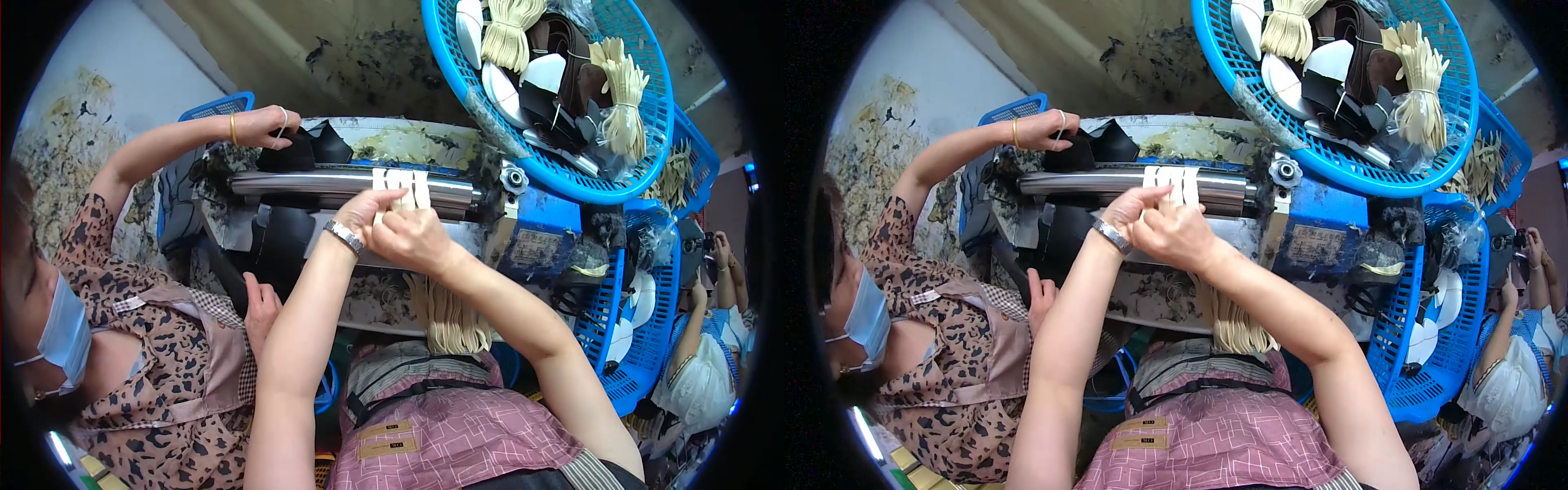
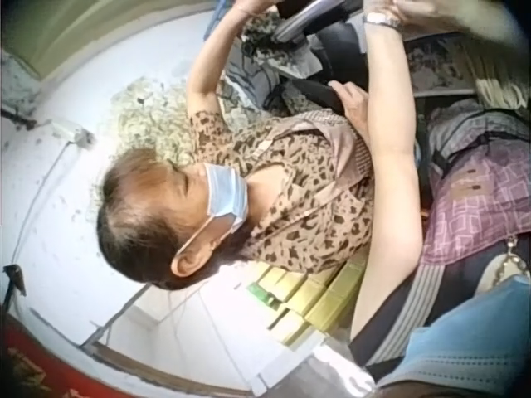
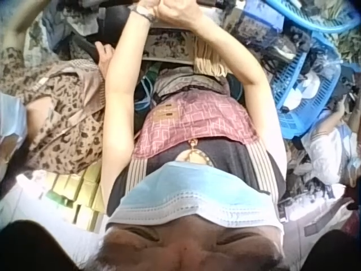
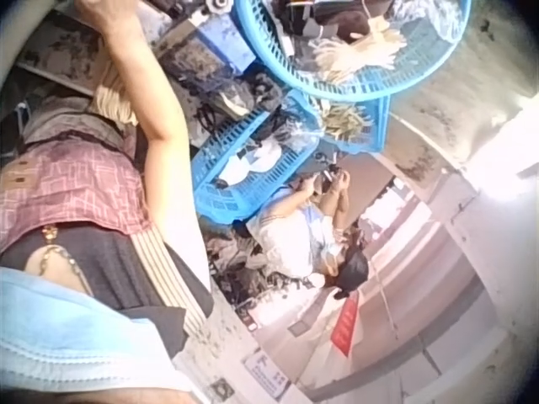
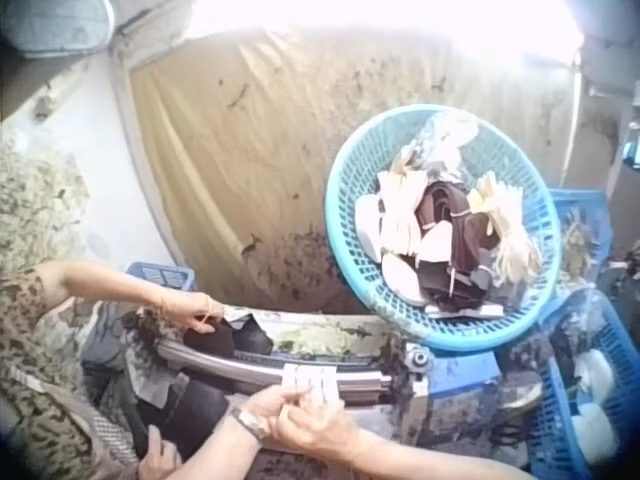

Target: Feeding small shoe components through a roller machine.

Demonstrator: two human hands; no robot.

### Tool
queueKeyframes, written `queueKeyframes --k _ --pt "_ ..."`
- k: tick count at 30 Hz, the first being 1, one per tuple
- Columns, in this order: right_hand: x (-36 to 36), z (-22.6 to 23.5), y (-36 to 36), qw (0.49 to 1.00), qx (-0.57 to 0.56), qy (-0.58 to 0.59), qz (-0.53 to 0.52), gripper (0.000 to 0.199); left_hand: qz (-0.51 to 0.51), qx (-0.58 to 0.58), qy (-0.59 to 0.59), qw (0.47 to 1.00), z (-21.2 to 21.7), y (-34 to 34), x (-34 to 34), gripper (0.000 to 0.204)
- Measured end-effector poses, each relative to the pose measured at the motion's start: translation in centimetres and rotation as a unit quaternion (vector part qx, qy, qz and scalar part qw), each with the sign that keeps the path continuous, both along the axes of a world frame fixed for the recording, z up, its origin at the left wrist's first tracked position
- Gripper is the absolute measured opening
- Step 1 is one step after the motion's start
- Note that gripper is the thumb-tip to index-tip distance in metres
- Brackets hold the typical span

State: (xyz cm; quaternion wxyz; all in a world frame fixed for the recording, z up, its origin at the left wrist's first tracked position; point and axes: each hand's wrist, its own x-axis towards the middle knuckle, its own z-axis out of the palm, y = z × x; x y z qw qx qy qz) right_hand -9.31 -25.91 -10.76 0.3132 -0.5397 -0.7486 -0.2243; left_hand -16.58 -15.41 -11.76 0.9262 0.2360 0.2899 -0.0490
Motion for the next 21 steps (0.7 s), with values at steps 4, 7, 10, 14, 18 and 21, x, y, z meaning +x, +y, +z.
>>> queueKeyframes --k 4,7,10,14,18,21 --pt "-1.3 -1.3 -1.7 0.997 -0.012 0.08 0.016 0.019 -0.01 0.011 0.017 1.0 -1.0 -1.7 -1.0 0.021" --pt "-2.6 -1.5 -3.7 0.991 -0.027 0.13 0.012 0.022 -0.029 0.107 0.04 0.993 -1.9 -3.9 -1.9 0.016" --pt "-3.9 -0.3 -6.3 0.973 -0.099 0.208 0.027 0.023 -0.01 0.155 0.083 0.984 -2.4 -7.1 -3.8 0.017" --pt "-2.6 1.8 -8.8 0.91 -0.125 0.385 0.085 0.02 0.12 0.014 0.149 0.981 -2.3 -11.3 -6.9 0.023" --pt "2.2 1.2 -3.7 0.937 -0.124 0.308 -0.106 0.021 0.069 -0.017 0.054 0.996 -2.7 -10.5 -6.8 0.021" --pt "3.7 0.1 2.2 0.925 -0.289 0.174 -0.173 0.035 0.054 -0.061 0.052 0.995 -3.1 -7.5 -4.8 0.027"
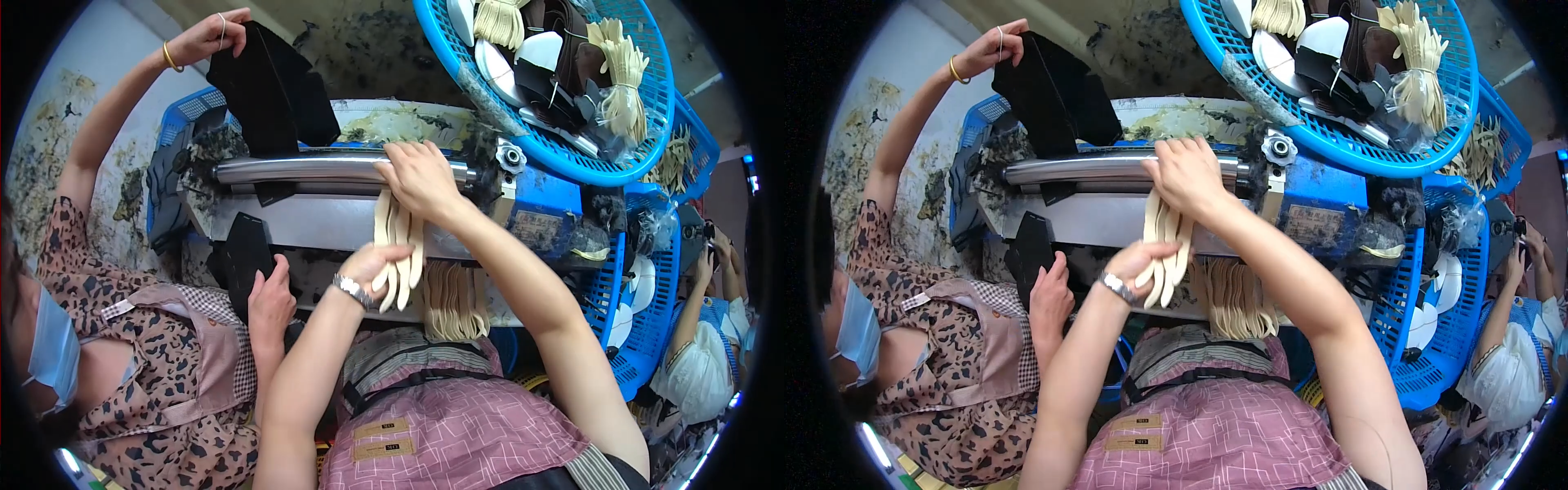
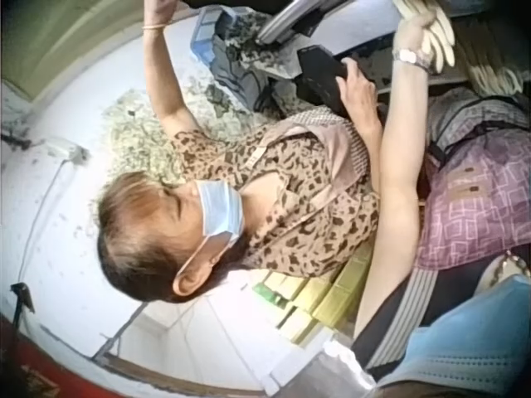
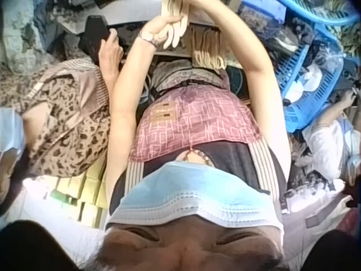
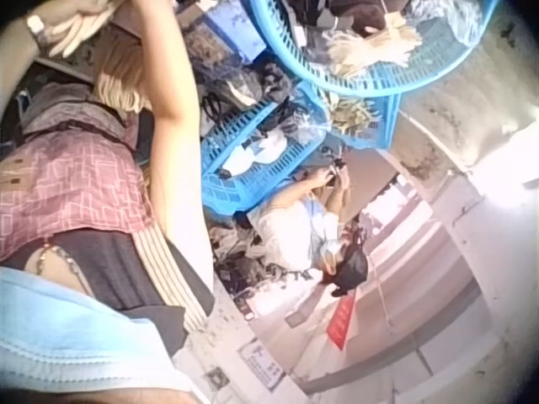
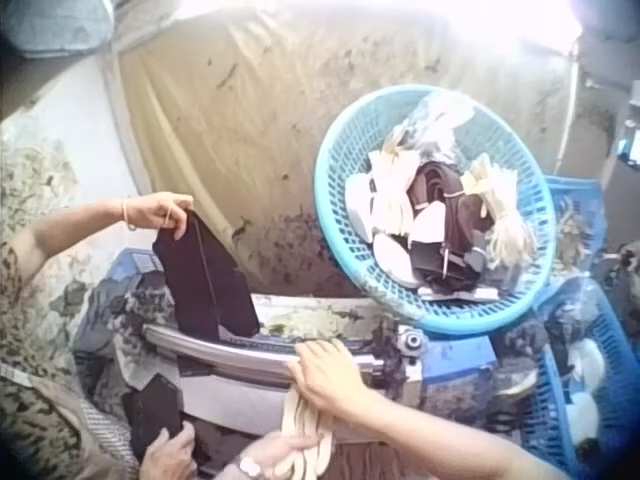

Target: Feeding small shoe components through a roller machine.

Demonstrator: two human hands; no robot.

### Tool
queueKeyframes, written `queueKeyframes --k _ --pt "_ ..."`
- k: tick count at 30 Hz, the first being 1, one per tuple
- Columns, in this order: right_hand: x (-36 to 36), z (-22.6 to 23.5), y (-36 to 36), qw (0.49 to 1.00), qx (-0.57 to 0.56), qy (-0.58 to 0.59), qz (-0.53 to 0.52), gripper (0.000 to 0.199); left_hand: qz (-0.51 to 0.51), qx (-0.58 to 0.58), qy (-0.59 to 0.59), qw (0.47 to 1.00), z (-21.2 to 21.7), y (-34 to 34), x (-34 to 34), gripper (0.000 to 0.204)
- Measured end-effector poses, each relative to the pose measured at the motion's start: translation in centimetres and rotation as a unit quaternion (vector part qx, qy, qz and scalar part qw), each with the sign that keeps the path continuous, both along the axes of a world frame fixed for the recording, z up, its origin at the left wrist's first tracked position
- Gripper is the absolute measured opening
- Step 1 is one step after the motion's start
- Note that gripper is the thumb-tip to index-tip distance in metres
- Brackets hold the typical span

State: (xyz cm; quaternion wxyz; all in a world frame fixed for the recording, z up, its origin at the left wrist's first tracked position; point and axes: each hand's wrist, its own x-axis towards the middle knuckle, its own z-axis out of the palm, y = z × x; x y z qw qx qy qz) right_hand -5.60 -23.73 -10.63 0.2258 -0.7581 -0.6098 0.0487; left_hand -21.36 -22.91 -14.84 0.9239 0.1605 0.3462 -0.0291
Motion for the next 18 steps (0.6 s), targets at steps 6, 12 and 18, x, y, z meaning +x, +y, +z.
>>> queueKeyframes --k 6,12,18 --pt "3.1 -1.3 6.5 0.939 -0.282 0.181 0.075 0.054 0.04 -0.017 0.003 0.999 1.0 2.4 0.2 0.034" --pt "4.3 -1.7 7.7 0.955 -0.25 0.148 0.056 0.043 -0.082 0.249 0.166 0.951 3.8 2.2 -1.7 0.044" --pt "0.8 0.1 4.3 0.983 0.1 -0.146 0.046 0.035 -0.175 0.265 0.112 0.942 1.3 -2.5 -2.9 0.044"
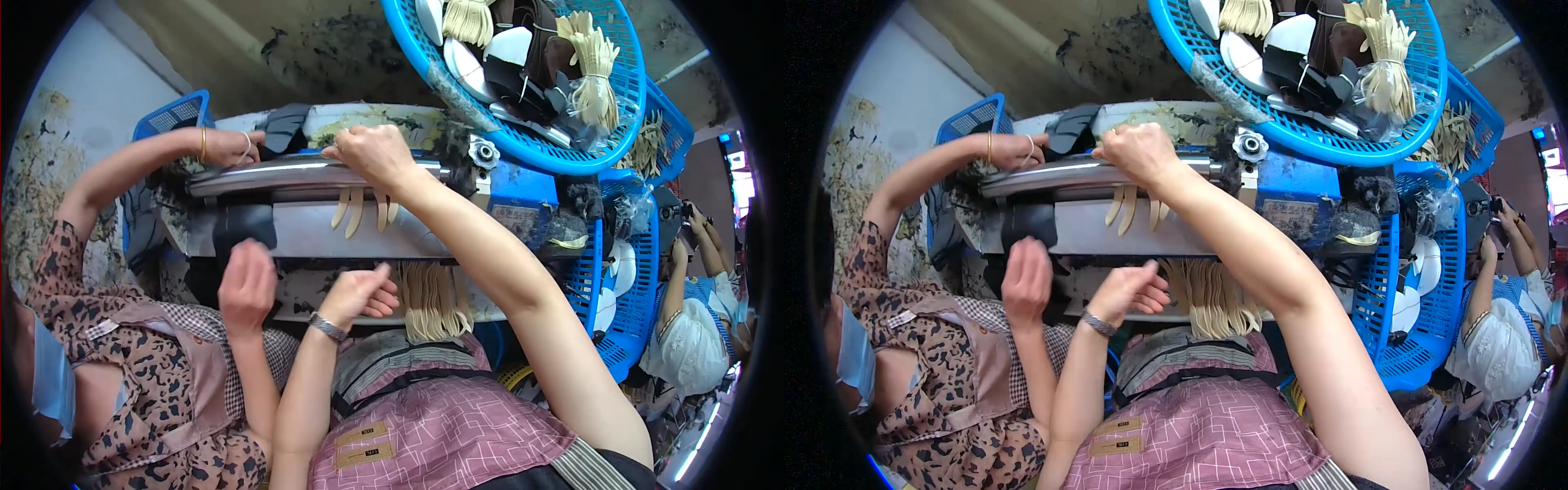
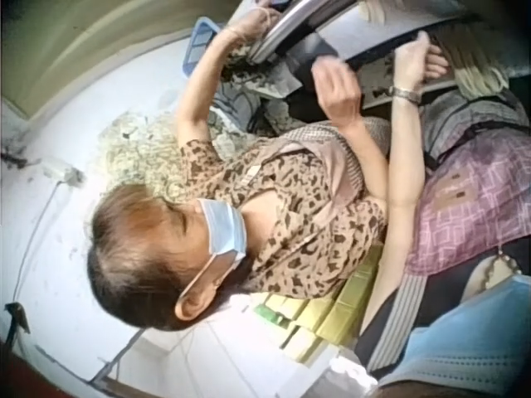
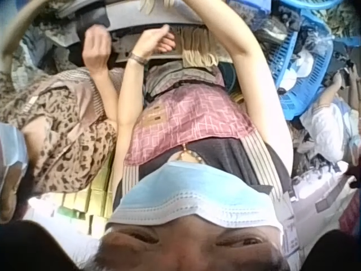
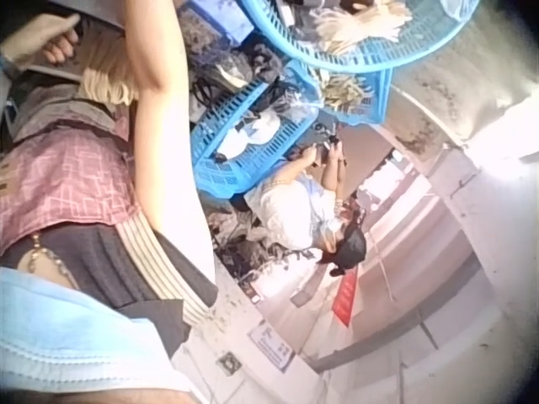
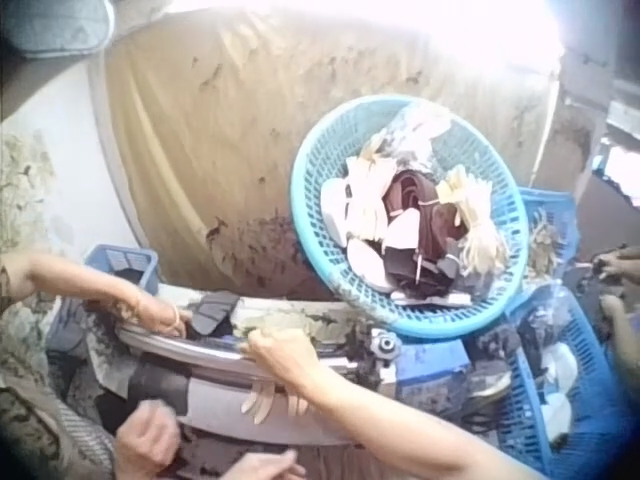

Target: Feeding small shoe components through a roller machine.

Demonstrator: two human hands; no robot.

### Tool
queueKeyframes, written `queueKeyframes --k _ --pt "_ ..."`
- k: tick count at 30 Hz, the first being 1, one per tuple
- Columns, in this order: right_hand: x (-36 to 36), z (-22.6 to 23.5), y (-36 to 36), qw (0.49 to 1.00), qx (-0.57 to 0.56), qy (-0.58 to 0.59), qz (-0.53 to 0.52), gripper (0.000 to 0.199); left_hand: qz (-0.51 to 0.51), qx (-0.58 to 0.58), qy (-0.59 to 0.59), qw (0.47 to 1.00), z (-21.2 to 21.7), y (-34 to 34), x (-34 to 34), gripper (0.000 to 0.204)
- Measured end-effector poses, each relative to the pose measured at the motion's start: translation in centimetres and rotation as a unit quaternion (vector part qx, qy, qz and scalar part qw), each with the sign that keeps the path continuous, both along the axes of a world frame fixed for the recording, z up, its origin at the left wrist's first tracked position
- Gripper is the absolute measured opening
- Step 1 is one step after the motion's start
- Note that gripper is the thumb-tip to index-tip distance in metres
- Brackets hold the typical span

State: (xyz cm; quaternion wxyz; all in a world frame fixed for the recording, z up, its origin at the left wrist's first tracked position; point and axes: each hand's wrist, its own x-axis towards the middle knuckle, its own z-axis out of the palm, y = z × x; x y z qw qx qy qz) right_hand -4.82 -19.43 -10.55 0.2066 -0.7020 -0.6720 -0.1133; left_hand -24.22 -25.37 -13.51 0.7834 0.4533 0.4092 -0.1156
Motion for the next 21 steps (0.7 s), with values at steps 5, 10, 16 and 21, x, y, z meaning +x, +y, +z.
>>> queueKeyframes --k 5,10,16,21 --pt "-1.1 2.4 -1.3 0.993 0.103 -0.038 0.045 0.033 -0.129 0.335 0.127 0.924 -7.8 -4.1 0.4 0.03" --pt "0.7 5.2 -1.5 0.979 0.177 -0.099 0.018 0.031 0.023 0.473 0.088 0.876 -12.4 -8.0 1.5 0.032" --pt "6.6 10.5 -2.7 0.965 0.251 0.072 0.024 0.02 0.032 0.45 0.146 0.88 -11.8 -9.5 2.9 0.044" --pt "15.1 13.6 -6.0 0.913 0.184 0.309 -0.194 0.028 -0.112 0.392 0.215 0.887 -12.0 -9.7 2.7 0.053"
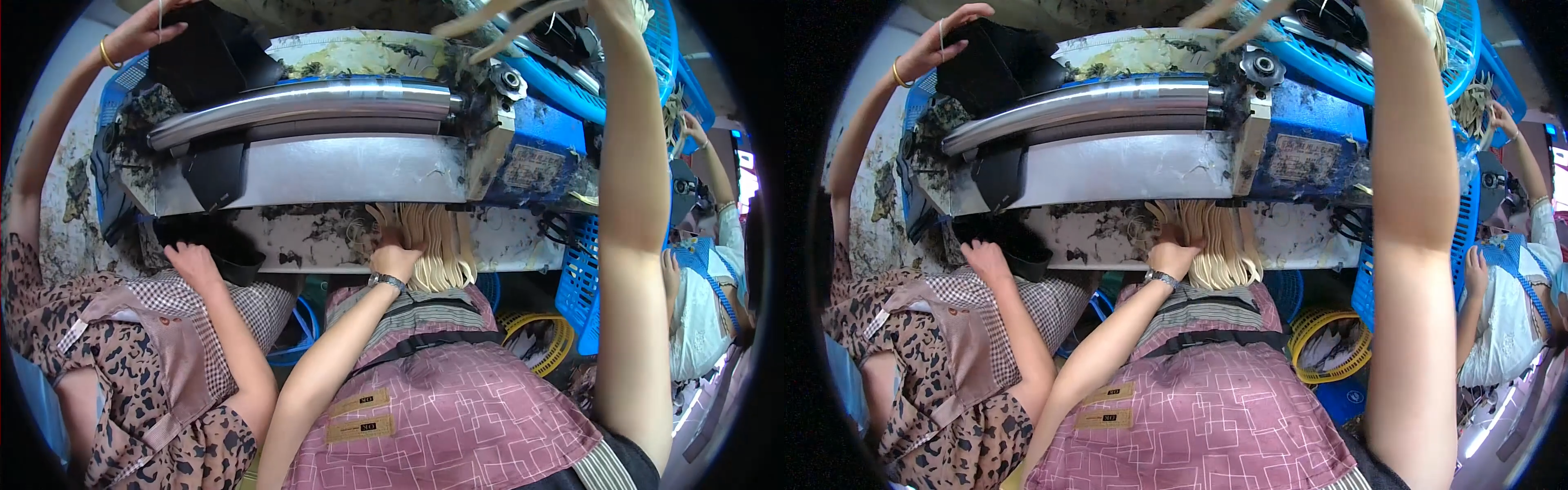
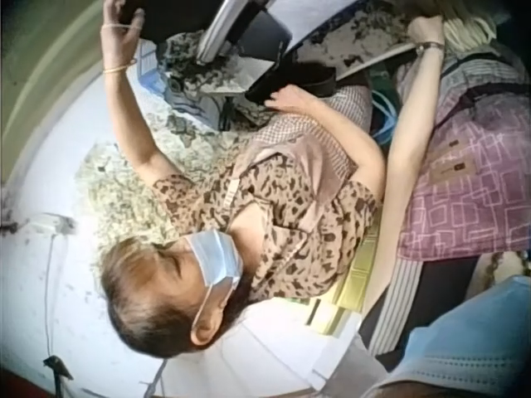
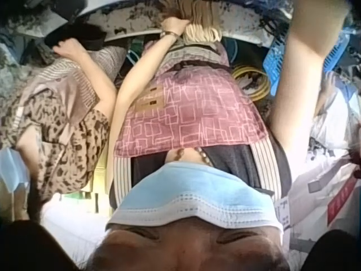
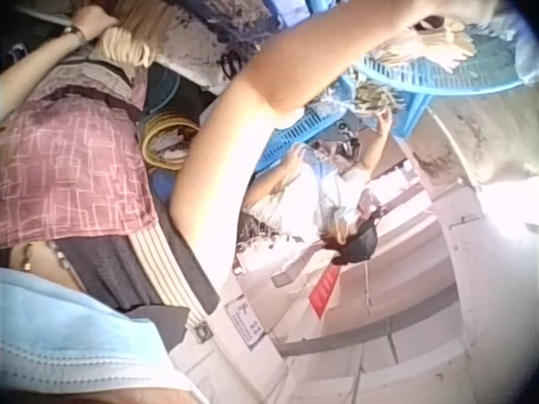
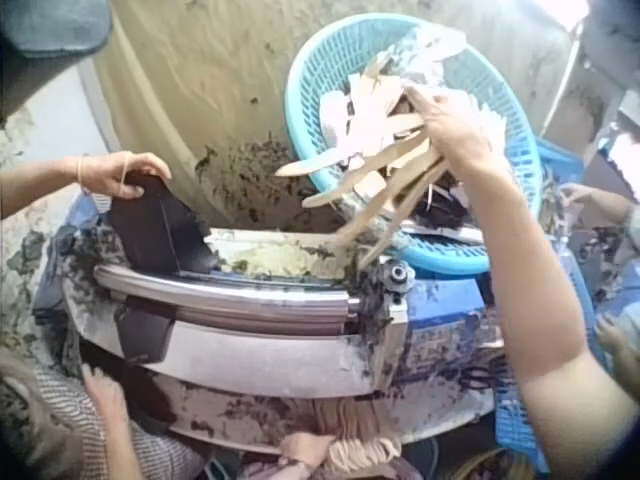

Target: Feeding small shoe components through a roller machine.

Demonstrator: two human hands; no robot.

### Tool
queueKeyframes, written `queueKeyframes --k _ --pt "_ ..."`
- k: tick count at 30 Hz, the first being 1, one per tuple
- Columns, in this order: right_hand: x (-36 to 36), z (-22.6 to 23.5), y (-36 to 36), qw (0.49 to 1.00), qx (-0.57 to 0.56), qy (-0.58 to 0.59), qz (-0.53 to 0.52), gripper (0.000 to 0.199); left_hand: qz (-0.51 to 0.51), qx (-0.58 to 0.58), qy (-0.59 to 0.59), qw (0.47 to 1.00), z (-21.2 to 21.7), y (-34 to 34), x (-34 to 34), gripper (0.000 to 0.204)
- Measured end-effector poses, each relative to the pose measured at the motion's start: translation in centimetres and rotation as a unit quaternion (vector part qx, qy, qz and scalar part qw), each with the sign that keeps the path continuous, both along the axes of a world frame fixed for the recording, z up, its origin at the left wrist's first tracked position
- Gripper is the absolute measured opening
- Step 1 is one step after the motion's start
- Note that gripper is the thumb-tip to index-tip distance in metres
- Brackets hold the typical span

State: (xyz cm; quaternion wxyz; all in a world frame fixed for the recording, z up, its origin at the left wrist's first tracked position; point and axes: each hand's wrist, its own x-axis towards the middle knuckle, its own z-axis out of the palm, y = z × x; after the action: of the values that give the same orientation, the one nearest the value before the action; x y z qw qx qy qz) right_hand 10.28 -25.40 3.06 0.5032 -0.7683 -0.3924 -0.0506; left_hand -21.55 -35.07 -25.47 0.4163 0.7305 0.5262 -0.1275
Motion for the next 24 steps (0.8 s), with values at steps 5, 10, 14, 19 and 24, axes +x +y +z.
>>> queueKeyframes --k 5,10,14,19,24 --pt "4.7 -3.9 -2.4 0.969 -0.237 -0.038 -0.051 0.041 0.051 -0.06 -0.179 0.981 -2.5 -0.2 -0.8 0.035" --pt "4.2 -6.1 -3.4 0.786 -0.173 -0.554 -0.213 0.047 0.102 -0.115 -0.213 0.965 -3.1 0.1 -2.2 0.033" --pt "-3.1 -5.9 -7.5 0.922 -0.019 -0.381 -0.065 0.031 -0.03 0.026 -0.113 0.993 -2.5 -0.6 -1.5 0.046" --pt "-17.2 -11.8 -14.9 0.867 -0.201 -0.084 0.448 0.016 0.036 -0.113 -0.205 0.972 -1.8 0.6 -2.0 0.044" --pt "-21.4 -23.2 -17.3 0.835 -0.496 0.087 0.222 0.015 0.02 -0.116 -0.174 0.978 -1.4 1.0 -2.1 0.04"
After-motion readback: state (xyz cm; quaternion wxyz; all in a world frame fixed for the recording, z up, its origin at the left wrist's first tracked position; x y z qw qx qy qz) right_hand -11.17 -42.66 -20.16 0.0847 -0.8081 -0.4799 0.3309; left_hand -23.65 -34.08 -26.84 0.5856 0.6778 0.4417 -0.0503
